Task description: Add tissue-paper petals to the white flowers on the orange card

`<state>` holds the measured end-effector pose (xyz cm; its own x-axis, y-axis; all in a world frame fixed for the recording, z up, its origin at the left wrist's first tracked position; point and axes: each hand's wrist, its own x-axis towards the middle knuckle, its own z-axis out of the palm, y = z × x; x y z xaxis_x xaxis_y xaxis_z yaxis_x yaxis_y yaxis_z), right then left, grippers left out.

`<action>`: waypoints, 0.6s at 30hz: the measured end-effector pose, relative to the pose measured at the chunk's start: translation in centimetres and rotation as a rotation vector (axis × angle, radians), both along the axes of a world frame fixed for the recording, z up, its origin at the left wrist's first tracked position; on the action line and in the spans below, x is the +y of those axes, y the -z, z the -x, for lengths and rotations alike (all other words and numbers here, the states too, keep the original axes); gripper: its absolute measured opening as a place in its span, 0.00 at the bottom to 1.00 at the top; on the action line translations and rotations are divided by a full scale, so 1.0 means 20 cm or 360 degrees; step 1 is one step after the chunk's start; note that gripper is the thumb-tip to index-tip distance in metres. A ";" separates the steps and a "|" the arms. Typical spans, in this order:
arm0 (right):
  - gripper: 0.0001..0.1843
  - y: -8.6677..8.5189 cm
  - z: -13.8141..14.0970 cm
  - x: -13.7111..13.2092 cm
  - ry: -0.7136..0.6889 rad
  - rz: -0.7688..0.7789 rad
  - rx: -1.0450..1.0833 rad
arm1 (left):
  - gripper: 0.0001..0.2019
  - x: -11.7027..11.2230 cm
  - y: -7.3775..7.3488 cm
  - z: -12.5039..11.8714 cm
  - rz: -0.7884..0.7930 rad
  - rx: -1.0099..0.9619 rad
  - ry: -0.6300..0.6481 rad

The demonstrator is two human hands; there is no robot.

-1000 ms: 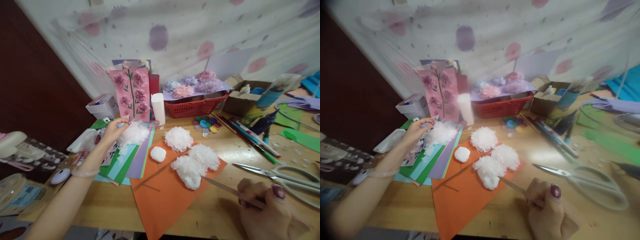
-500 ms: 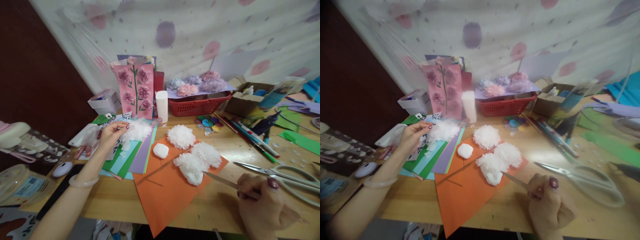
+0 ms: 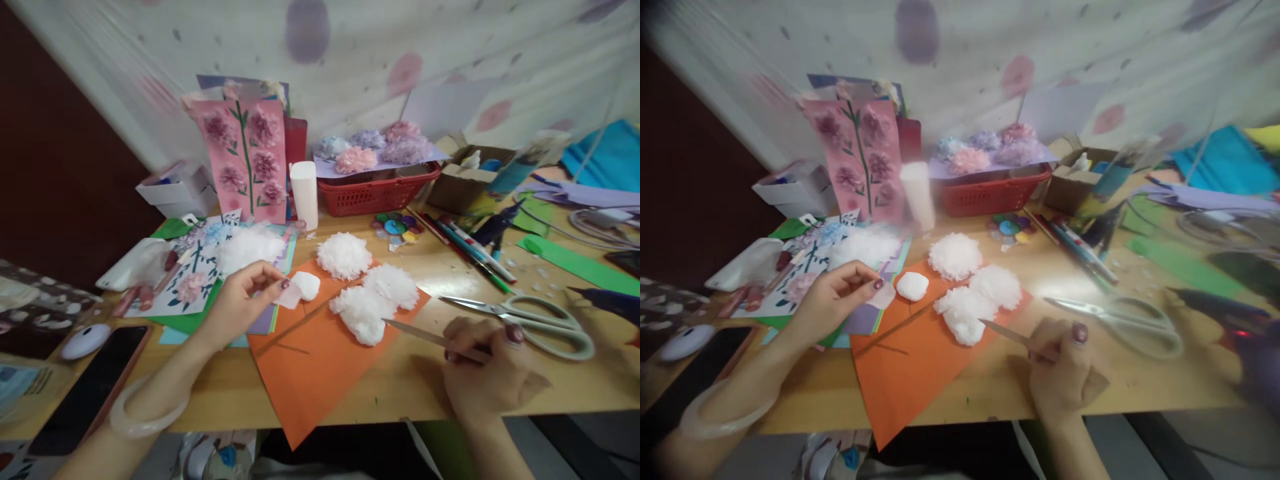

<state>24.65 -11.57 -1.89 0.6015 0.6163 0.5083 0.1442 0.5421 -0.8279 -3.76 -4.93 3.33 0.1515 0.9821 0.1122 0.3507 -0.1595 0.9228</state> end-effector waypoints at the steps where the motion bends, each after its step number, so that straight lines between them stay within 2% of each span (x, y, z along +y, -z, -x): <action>1: 0.30 0.00 0.01 -0.01 -0.0009 -0.0010 0.0005 | 0.06 -0.03 0.01 -0.04 0.0009 0.0051 0.0115; 4: 0.32 -0.01 0.05 -0.07 -0.0050 -0.0019 0.0055 | 0.06 -0.11 0.06 -0.16 0.0012 0.0205 0.0371; 7: 0.31 -0.01 0.11 -0.14 -0.0127 -0.0040 0.0099 | 0.06 -0.15 0.10 -0.27 0.0023 0.0309 0.0506; 10: 0.30 0.00 0.15 -0.19 -0.0171 -0.0055 -0.0053 | 0.06 -0.16 0.13 -0.34 0.0010 0.0328 0.0590; 14: 0.29 0.03 0.17 -0.19 -0.0029 -0.0105 -0.0267 | 0.06 -0.13 0.16 -0.42 -0.0032 0.0327 0.0618; 18: 0.28 0.07 0.17 -0.19 0.0177 0.0029 -0.0468 | 0.05 -0.10 0.17 -0.48 -0.0154 0.0460 0.0624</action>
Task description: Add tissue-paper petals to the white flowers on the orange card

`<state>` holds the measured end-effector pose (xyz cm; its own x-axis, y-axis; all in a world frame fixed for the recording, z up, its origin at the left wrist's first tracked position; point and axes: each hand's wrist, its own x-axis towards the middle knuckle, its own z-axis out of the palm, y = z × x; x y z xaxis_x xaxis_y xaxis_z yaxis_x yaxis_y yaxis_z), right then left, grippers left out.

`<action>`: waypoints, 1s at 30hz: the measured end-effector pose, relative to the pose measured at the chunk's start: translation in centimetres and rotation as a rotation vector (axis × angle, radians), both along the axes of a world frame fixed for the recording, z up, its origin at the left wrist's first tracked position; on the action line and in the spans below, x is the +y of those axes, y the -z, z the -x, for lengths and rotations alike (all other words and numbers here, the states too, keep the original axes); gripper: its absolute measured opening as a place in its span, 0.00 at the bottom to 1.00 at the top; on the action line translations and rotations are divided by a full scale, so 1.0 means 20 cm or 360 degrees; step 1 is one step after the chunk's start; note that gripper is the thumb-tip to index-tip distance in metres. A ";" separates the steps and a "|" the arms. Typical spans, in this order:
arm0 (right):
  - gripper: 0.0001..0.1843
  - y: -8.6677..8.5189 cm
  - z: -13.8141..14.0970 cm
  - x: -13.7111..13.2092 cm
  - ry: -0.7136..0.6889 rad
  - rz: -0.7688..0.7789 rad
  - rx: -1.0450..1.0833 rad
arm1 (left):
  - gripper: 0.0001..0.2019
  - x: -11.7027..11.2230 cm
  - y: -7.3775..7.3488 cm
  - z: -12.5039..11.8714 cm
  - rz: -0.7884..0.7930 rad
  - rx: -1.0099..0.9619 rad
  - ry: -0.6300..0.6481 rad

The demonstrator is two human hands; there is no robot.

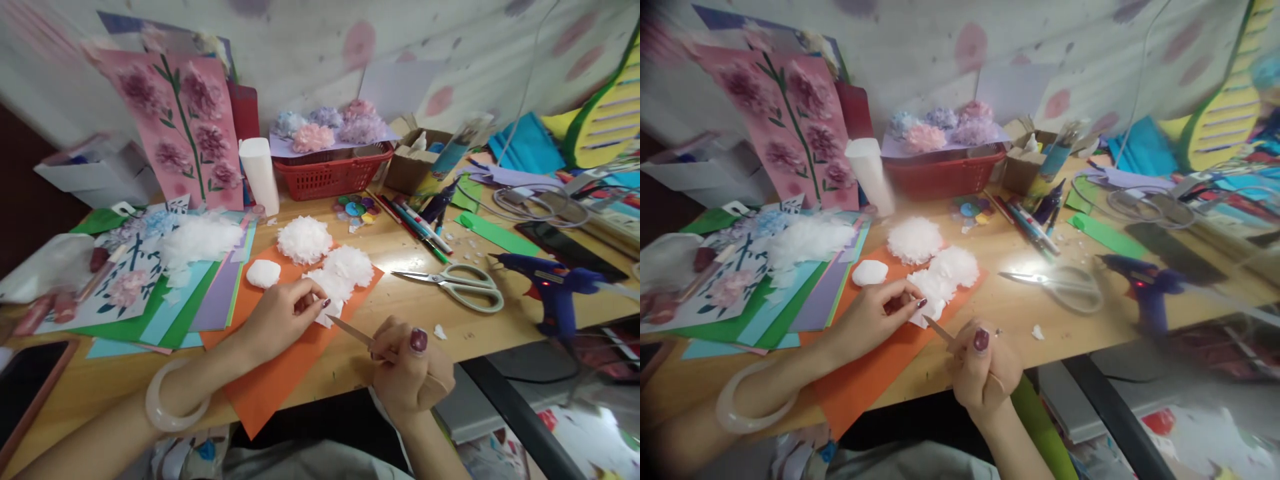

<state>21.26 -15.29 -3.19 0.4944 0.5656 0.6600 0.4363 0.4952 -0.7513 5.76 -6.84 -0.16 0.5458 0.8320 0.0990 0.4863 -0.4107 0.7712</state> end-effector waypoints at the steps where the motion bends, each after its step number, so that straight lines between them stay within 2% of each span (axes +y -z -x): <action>1: 0.28 0.01 0.00 0.00 0.0006 0.0037 -0.0074 | 0.05 0.01 0.00 -0.01 -0.0030 0.0016 0.0006; 6: 0.23 0.03 -0.04 -0.01 -0.0095 0.0155 -0.0391 | 0.06 0.01 -0.01 0.00 -0.0124 0.0044 0.0007; 12: 0.22 0.04 -0.05 0.00 -0.0050 0.0153 -0.0419 | 0.08 -0.06 -0.01 0.15 -0.0570 0.0392 -0.0032; 18: 0.18 0.05 -0.08 0.02 -0.0201 0.0189 -0.0613 | 0.31 -0.12 0.10 0.25 -0.1097 0.0779 -0.0080; 22: 0.18 0.03 -0.09 0.03 -0.0225 0.0251 -0.0730 | 0.37 -0.12 0.12 0.26 -0.1175 0.0912 -0.0110; 30: 0.19 0.02 -0.06 0.05 -0.0334 0.0494 -0.0876 | 0.36 -0.10 0.14 0.27 -0.1235 0.0957 -0.0077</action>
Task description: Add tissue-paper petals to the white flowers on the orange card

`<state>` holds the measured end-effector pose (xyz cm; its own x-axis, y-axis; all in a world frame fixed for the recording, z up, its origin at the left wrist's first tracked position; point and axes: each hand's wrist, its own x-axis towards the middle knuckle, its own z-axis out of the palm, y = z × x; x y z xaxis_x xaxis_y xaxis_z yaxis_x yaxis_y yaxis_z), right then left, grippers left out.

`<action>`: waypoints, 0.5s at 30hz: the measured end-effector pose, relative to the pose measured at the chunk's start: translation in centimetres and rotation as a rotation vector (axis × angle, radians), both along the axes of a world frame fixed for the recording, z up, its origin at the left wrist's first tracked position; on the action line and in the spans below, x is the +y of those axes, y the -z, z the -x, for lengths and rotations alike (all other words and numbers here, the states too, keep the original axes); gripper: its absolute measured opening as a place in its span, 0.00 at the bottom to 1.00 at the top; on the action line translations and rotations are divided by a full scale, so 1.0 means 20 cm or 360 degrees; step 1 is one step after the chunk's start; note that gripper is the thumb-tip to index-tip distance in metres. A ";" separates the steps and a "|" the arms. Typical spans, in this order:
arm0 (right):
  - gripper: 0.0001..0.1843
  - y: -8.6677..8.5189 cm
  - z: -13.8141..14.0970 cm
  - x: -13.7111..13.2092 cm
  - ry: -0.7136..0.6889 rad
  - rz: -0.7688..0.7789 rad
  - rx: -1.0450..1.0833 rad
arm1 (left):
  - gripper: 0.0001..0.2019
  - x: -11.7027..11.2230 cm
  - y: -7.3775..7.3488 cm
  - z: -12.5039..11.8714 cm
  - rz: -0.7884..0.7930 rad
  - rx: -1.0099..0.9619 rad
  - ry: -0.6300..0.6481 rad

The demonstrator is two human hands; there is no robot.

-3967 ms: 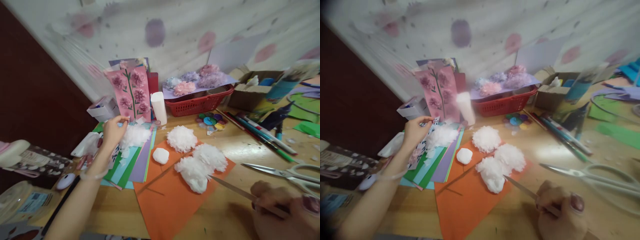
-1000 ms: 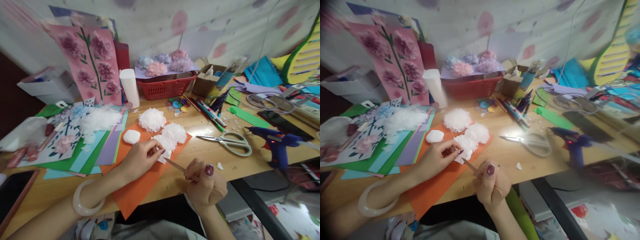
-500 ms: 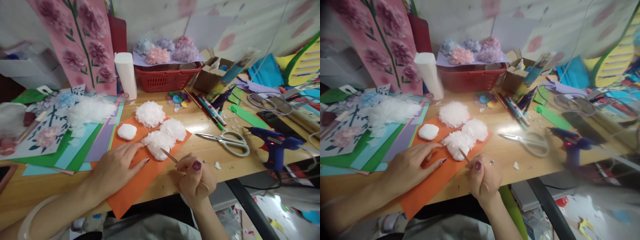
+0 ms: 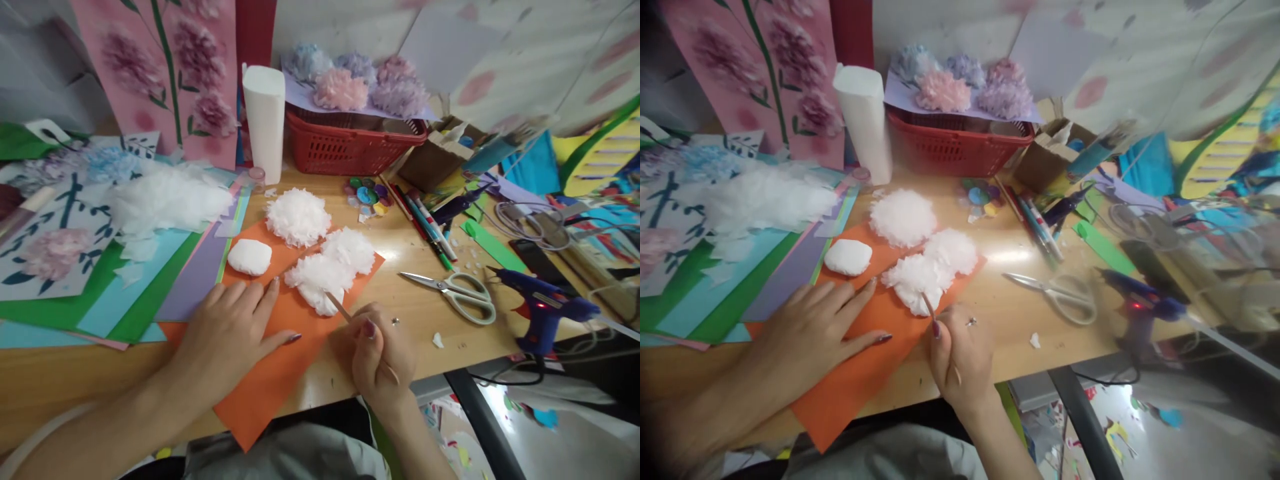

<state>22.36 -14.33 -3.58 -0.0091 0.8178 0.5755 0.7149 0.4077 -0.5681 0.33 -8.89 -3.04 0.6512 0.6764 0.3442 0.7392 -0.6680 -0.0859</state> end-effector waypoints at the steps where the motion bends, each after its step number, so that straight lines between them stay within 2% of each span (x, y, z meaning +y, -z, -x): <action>1: 0.19 0.00 0.00 0.00 -0.0016 0.0020 0.0029 | 0.36 0.00 0.00 0.00 -0.0011 0.0001 -0.0006; 10: 0.26 -0.03 0.04 -0.01 0.0268 -0.0026 0.0944 | 0.36 0.00 0.00 0.00 -0.0020 0.0040 -0.0035; 15: 0.27 -0.07 0.02 -0.04 0.0345 -0.0144 0.1209 | 0.35 0.00 0.01 -0.01 -0.0007 0.0029 -0.0017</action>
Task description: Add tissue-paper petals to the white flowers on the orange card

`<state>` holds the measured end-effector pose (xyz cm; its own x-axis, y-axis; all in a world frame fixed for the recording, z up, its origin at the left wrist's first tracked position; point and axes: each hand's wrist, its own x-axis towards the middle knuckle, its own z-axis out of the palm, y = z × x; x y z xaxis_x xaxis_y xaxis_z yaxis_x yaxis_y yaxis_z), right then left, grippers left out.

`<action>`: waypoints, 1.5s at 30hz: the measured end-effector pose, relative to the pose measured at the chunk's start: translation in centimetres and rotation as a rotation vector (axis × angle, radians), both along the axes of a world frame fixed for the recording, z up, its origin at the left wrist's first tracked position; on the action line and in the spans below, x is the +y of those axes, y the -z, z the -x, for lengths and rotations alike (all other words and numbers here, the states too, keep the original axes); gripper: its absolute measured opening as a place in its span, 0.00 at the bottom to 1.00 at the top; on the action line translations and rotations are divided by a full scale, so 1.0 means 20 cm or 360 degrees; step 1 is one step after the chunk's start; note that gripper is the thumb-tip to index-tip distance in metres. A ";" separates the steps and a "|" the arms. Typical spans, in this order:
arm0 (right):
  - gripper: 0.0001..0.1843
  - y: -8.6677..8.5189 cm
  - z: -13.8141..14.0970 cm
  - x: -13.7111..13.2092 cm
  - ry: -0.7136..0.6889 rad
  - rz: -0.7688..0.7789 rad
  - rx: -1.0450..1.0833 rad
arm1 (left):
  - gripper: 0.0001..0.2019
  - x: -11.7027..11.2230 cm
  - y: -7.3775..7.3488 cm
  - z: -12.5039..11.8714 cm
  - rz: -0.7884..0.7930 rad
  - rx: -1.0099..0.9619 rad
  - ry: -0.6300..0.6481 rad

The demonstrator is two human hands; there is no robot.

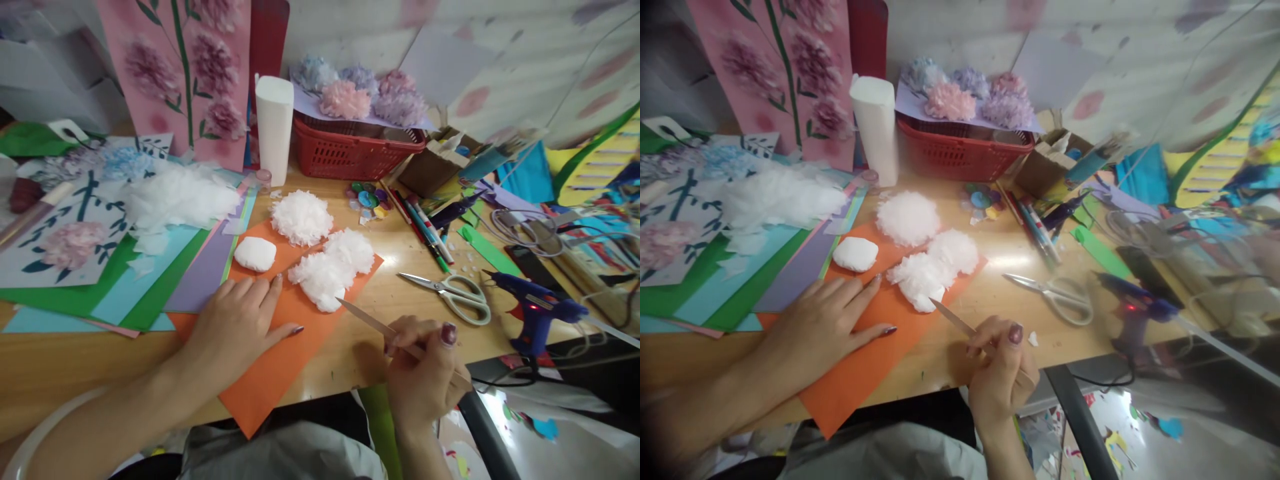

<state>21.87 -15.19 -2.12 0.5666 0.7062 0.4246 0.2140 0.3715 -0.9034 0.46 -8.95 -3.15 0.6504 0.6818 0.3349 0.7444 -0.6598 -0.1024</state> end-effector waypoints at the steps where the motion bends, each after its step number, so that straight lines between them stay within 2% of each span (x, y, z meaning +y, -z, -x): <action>1: 0.27 -0.01 0.00 -0.01 0.0004 -0.0029 0.0032 | 0.35 0.00 0.00 0.00 -0.0005 -0.0003 0.0001; 8: 0.27 -0.04 0.02 -0.03 -0.0090 -0.0074 -0.0002 | 0.35 -0.02 0.02 -0.03 0.0117 0.0033 -0.0053; 16: 0.29 -0.01 -0.02 -0.07 -0.0032 -0.0070 -0.0101 | 0.36 -0.04 -0.02 -0.11 0.0276 0.0177 -0.0215; 20: 0.30 -0.01 -0.05 -0.11 0.0051 -0.0109 -0.0167 | 0.38 -0.06 -0.07 -0.10 0.0394 0.0159 -0.0284; 22: 0.30 -0.01 -0.06 -0.14 0.0115 -0.0104 -0.0189 | 0.42 -0.11 -0.12 -0.05 0.0427 0.0108 -0.0192; 25: 0.29 -0.01 -0.09 -0.18 0.0119 -0.0134 -0.0148 | 0.50 -0.24 -0.17 0.07 0.0454 0.0085 0.0073; 27: 0.29 0.00 -0.11 -0.19 0.0087 -0.0154 -0.0093 | 0.45 -0.32 -0.17 0.15 0.0488 0.0126 0.0182; 30: 0.30 -0.01 -0.12 -0.21 0.0066 -0.0104 -0.0068 | 0.22 -0.38 -0.14 0.21 0.0404 0.0185 0.0257; 32: 0.31 -0.03 -0.11 -0.23 0.0099 -0.0021 -0.0102 | 0.14 -0.39 -0.12 0.22 0.0282 0.0163 0.0303; 35: 0.31 -0.07 -0.07 -0.27 0.0210 0.0118 -0.0107 | 0.12 -0.38 -0.12 0.15 0.0216 0.0109 0.0336; 38: 0.32 -0.09 -0.05 -0.31 0.0224 0.0229 -0.0067 | 0.11 -0.39 -0.13 0.02 0.0315 0.0087 0.0280; 42: 0.33 -0.08 -0.07 -0.36 0.0187 0.0304 -0.0152 | 0.08 -0.39 -0.13 -0.20 0.0359 0.0041 0.0262; 45: 0.33 -0.07 -0.11 -0.38 0.0214 0.0357 -0.0169 | 0.10 -0.38 -0.13 -0.30 0.0369 0.0029 0.0353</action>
